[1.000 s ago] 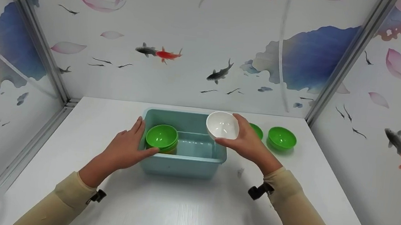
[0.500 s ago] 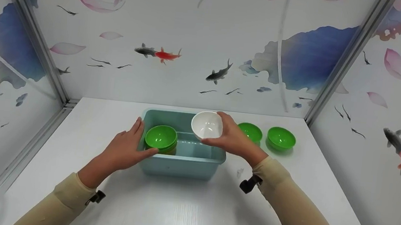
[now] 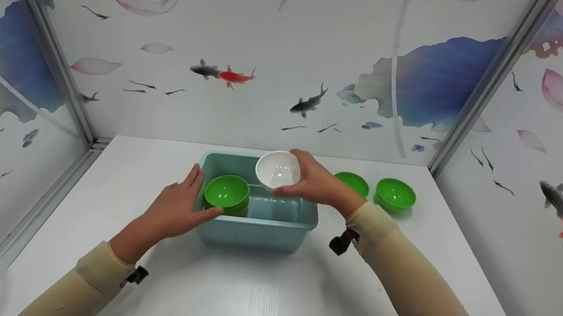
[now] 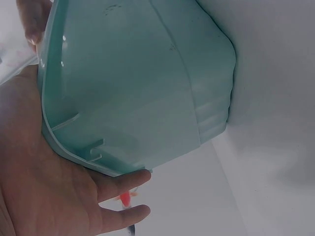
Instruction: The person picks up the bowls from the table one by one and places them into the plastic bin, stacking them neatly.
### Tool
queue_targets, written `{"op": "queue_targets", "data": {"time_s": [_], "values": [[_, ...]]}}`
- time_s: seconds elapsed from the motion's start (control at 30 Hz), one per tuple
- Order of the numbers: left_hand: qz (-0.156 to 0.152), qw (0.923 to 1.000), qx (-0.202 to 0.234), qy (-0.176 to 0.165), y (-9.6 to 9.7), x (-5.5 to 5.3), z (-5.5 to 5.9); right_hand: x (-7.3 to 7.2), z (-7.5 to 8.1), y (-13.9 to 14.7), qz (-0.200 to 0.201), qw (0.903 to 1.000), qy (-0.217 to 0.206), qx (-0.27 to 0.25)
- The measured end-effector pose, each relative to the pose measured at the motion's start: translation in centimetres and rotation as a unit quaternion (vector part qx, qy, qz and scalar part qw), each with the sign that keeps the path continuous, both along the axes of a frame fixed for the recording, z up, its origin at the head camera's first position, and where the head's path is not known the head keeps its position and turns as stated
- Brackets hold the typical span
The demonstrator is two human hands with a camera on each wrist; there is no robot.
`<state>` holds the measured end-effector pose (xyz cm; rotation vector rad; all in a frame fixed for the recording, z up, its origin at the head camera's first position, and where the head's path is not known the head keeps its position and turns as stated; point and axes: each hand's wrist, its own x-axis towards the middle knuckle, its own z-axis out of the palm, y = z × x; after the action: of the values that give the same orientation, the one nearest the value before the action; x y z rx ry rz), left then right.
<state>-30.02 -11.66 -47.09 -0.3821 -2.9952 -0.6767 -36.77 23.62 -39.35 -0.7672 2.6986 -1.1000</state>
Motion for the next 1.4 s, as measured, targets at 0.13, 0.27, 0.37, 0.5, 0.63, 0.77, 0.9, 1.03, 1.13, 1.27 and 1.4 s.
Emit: {"op": "queue_targets", "data": {"time_s": [0.13, 0.27, 0.37, 0.5, 0.63, 0.77, 0.9, 1.03, 1.13, 1.27, 1.4], "values": [[-0.004, 1.0, 0.002, 0.004, -0.1, 0.2, 0.3, -0.8, 0.6, -0.5, 0.009, 0.9997, -0.02, 0.01], [-0.004, 1.0, 0.002, 0.005, -0.2, 0.2, 0.4, -1.7, 1.0, -1.2, 0.035, 0.9986, -0.032, 0.023], [-0.002, 1.0, 0.0, 0.004, -0.2, 0.1, 0.4, -2.5, 1.3, -1.9, 0.059, 0.9971, -0.035, 0.033], [0.0, 1.0, 0.0, 0.003, -0.2, 0.0, 0.2, -3.3, 1.2, -2.7, 0.083, 0.9949, -0.034, 0.046], [0.001, 1.0, 0.002, 0.003, -0.1, -0.1, 0.0, -4.0, 1.0, -3.3, 0.089, 0.9939, -0.033, 0.056], [0.002, 1.0, 0.006, 0.002, 0.0, -0.2, 0.0, -4.6, 0.7, -3.7, 0.095, 0.9936, -0.029, 0.054], [0.005, 1.0, 0.001, 0.001, -0.1, -0.1, 0.1, -5.2, 0.6, -4.3, 0.109, 0.9929, -0.017, 0.046], [0.006, 1.0, 0.003, -0.001, -0.1, -0.1, 0.1, -5.7, 0.5, -4.8, 0.122, 0.9916, -0.012, 0.042], [0.005, 1.0, 0.005, -0.004, -0.1, -0.1, 0.1, -6.1, 0.2, -5.2, 0.126, 0.9908, -0.018, 0.047], [0.004, 1.0, 0.002, -0.004, 0.0, 0.0, 0.1, -6.5, 0.0, -5.8, 0.127, 0.9907, -0.022, 0.046], [0.004, 1.0, -0.003, -0.002, 0.1, 0.0, 0.2, -6.9, -0.1, -6.5, 0.134, 0.9899, -0.013, 0.042]]}}
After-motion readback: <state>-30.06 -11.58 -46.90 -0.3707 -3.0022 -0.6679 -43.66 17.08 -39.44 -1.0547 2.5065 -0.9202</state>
